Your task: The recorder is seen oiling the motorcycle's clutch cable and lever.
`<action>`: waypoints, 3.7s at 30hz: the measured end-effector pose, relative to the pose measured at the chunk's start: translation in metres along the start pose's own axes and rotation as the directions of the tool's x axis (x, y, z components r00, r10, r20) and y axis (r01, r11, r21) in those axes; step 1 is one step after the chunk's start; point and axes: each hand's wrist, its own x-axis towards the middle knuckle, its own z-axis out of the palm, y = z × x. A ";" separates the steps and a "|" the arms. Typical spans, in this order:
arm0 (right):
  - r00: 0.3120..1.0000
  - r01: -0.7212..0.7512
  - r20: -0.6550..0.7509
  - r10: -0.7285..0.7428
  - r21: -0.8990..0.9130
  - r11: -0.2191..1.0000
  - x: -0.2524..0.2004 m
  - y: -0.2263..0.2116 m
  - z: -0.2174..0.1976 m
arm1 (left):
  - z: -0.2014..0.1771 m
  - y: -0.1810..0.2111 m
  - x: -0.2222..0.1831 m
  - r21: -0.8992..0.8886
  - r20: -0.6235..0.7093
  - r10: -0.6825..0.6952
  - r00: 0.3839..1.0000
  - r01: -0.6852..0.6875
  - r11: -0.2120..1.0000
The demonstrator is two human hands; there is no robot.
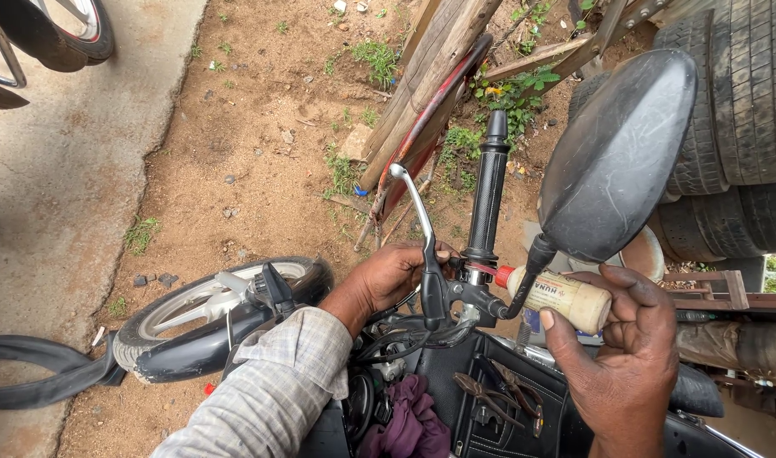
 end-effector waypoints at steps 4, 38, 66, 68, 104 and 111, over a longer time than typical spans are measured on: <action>1.000 -0.007 0.001 0.007 0.004 1.000 0.000 0.000 0.000 | 0.002 0.001 -0.001 0.013 -0.011 -0.005 1.000 0.005 1.000; 1.000 -0.006 -0.007 0.006 0.007 1.000 0.000 0.001 0.001 | 0.000 -0.002 0.000 -0.026 -0.002 -0.003 1.000 0.003 1.000; 0.876 -0.089 -0.187 0.444 0.842 0.532 -0.051 0.059 -0.013 | 0.008 0.011 0.012 0.070 -0.088 -0.120 0.989 0.126 0.990; 0.778 -0.106 -0.073 0.624 0.964 0.246 -0.067 0.074 -0.019 | 0.023 0.026 0.003 0.232 -0.139 -0.080 0.987 0.111 0.966; 0.481 0.049 -0.551 0.682 0.794 0.606 -0.445 -0.010 -0.135 | 0.200 -0.265 -0.196 0.644 0.504 -0.524 0.687 -0.703 -0.302; 0.694 0.267 -0.507 0.512 0.841 0.470 -0.634 0.291 -0.296 | 0.200 -0.266 -0.216 0.674 0.441 -0.535 0.721 -0.660 -0.332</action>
